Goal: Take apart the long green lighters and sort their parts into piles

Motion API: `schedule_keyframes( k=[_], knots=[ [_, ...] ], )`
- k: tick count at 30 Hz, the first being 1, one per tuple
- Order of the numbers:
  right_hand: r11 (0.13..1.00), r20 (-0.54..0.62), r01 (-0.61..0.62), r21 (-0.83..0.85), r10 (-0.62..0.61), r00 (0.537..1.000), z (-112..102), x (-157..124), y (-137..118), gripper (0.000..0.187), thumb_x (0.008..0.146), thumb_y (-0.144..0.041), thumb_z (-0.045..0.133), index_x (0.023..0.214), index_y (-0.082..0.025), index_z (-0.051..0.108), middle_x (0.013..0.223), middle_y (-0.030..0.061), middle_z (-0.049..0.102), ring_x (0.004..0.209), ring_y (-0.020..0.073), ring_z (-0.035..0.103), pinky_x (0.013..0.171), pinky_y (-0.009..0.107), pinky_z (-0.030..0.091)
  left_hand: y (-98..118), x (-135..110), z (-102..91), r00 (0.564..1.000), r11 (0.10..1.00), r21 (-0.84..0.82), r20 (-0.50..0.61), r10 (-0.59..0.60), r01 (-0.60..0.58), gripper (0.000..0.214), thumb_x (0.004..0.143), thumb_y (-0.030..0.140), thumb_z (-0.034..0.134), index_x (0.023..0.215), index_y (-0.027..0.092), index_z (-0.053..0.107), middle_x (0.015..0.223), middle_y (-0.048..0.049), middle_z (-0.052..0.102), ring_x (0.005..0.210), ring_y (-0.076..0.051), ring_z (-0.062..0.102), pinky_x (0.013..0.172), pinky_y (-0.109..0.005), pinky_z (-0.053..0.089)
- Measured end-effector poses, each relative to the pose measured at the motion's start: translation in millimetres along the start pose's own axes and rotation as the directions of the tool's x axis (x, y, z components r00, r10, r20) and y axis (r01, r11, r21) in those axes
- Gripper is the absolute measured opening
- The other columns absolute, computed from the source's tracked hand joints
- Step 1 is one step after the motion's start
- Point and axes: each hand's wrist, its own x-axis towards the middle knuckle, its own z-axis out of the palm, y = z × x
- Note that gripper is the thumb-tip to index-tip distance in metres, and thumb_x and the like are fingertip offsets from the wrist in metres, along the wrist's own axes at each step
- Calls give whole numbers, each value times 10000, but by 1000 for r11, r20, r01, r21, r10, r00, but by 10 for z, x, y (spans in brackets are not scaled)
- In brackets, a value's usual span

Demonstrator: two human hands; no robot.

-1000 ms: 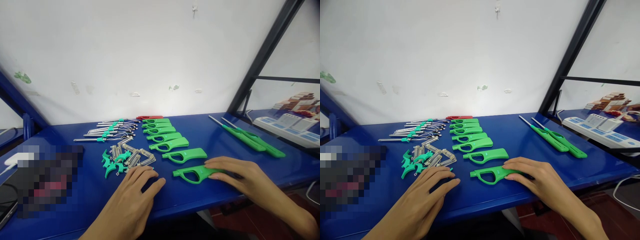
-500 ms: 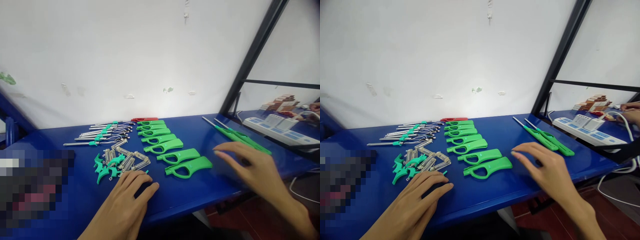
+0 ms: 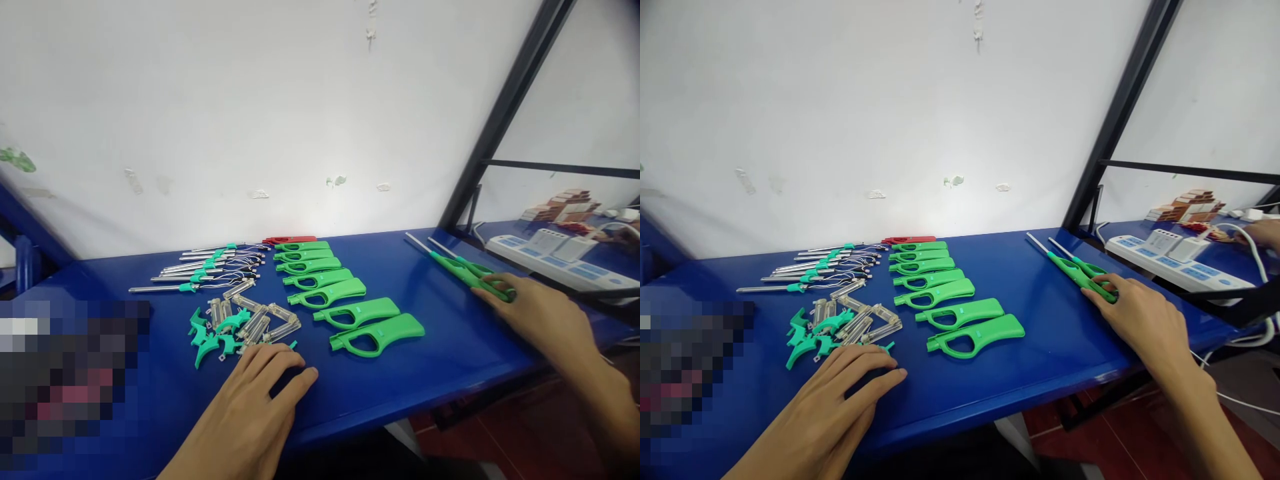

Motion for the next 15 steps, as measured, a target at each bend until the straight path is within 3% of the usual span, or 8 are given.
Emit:
schedule_keyframes(
  k=[7,11,15],
  knots=[
    [998,68,31,-50,-28,997,116,-4,-112,711,1047,-721,427,1280,-171,813,1178,225,821,922,422,799,665,451,516,-13,20,-60,999,999,8,25,41,-42,489,1012,-8,446,1337,259,693,1204,-58,762,1147,-234,718,1040,-399,590],
    [999,17,33,-43,-32,999,172,1,-177,721,1080,-677,375,1288,-145,815,1176,237,798,901,417,796,647,452,522,-16,43,-91,997,999,23,56,44,-45,490,1007,-11,446,1349,254,677,1218,-62,763,1160,-241,719,1038,-414,596],
    [1000,-79,28,12,-27,996,138,-61,33,701,1026,-746,461,1234,-194,839,1059,186,816,817,416,786,615,453,517,3,92,-92,997,998,7,-38,63,-62,451,996,-27,444,1272,216,704,1125,-67,777,1055,-231,736,964,-392,612]
  ],
)
